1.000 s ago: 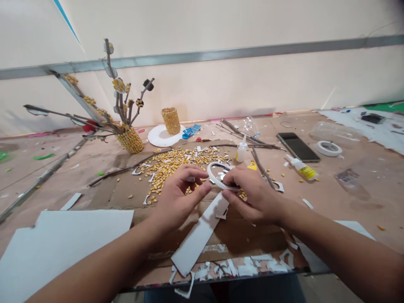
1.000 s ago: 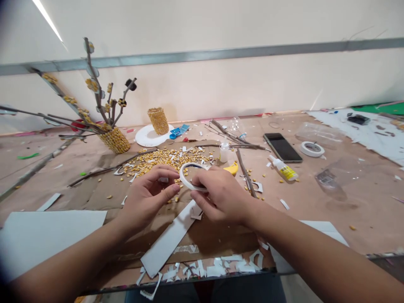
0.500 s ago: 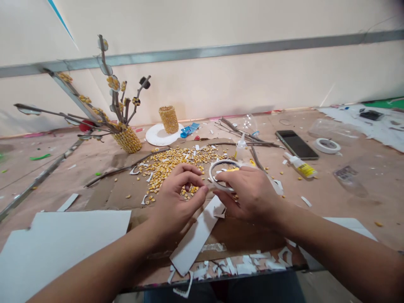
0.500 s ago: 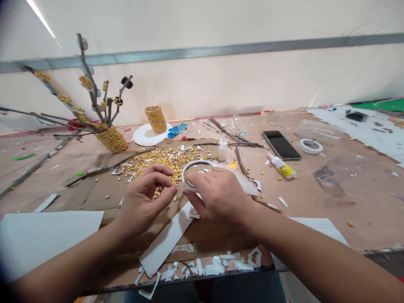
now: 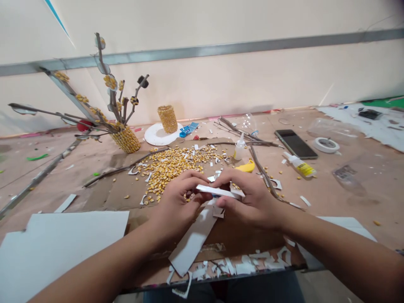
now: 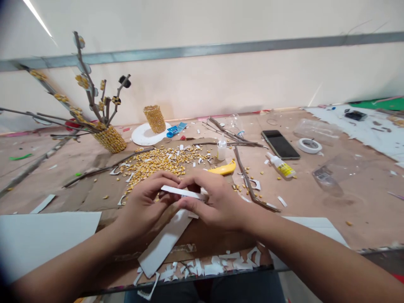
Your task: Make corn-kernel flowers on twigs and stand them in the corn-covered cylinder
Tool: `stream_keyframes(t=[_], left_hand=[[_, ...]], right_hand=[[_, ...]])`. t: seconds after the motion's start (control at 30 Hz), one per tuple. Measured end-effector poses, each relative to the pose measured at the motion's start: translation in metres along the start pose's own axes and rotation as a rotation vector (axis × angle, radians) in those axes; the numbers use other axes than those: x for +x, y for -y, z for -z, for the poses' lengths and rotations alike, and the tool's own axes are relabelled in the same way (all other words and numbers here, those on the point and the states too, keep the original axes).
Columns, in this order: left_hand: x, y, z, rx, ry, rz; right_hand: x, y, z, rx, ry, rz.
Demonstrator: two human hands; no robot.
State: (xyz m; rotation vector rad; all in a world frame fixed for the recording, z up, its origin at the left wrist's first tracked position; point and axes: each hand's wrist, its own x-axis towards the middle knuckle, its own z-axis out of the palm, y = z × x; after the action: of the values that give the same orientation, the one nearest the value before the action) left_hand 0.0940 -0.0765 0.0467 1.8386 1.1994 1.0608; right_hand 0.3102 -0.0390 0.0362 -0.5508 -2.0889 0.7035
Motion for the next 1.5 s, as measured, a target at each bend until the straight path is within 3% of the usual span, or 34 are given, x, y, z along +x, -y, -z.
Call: stream_keyframes(t=[0.13,0.3,0.53,0.63,0.73,0.83,0.93,1.07,1.17,1.23,1.27,1.33,1.37,1.43,1.5], left_hand=[[0.005,0.0,0.003,-0.086,-0.142,0.111],[0.008,-0.001,0.008,-0.135,-0.18,0.174],[0.007,-0.001,0.01,-0.132,-0.212,0.137],[0.008,-0.001,0.012,-0.123,-0.222,0.158],[0.008,0.0,0.013,-0.134,-0.237,0.146],[0.008,0.001,0.012,-0.144,-0.224,0.131],[0.008,0.002,0.01,-0.143,-0.188,0.159],[0.008,0.006,0.007,-0.139,-0.129,0.186],[0.007,0.008,0.006,-0.149,-0.09,0.183],[0.007,0.005,0.005,-0.141,-0.055,0.165],[0.006,0.003,0.004,-0.134,-0.039,0.16],[0.005,-0.001,0.003,-0.123,-0.009,0.16],[0.005,-0.003,0.002,-0.123,-0.001,0.161],[0.004,-0.005,0.001,-0.132,0.007,0.154],[0.004,-0.005,0.0,-0.134,0.023,0.146]], right_hand=[[0.006,-0.012,0.028,-0.043,0.09,-0.143],[0.01,-0.019,0.047,-0.223,0.422,-0.46],[0.005,-0.017,0.017,-0.45,0.569,-0.447],[0.007,-0.018,0.032,-0.343,0.578,-0.467],[0.011,-0.028,0.072,-0.164,0.427,-0.579],[0.013,-0.051,0.109,-0.184,-0.018,-0.682],[0.015,-0.081,0.125,-0.319,-0.474,-0.822],[0.017,-0.102,0.121,-0.381,-0.583,-0.812],[0.018,-0.088,0.106,-0.416,-0.662,-0.692],[0.017,-0.066,0.089,-0.383,-0.638,-0.595],[0.016,-0.053,0.078,-0.313,-0.541,-0.529],[0.013,-0.028,0.053,0.003,-0.087,-0.289],[0.011,-0.017,0.04,0.081,0.058,-0.249],[0.008,0.0,0.018,0.143,0.179,-0.275],[0.005,0.008,0.003,0.272,0.209,-0.379]])
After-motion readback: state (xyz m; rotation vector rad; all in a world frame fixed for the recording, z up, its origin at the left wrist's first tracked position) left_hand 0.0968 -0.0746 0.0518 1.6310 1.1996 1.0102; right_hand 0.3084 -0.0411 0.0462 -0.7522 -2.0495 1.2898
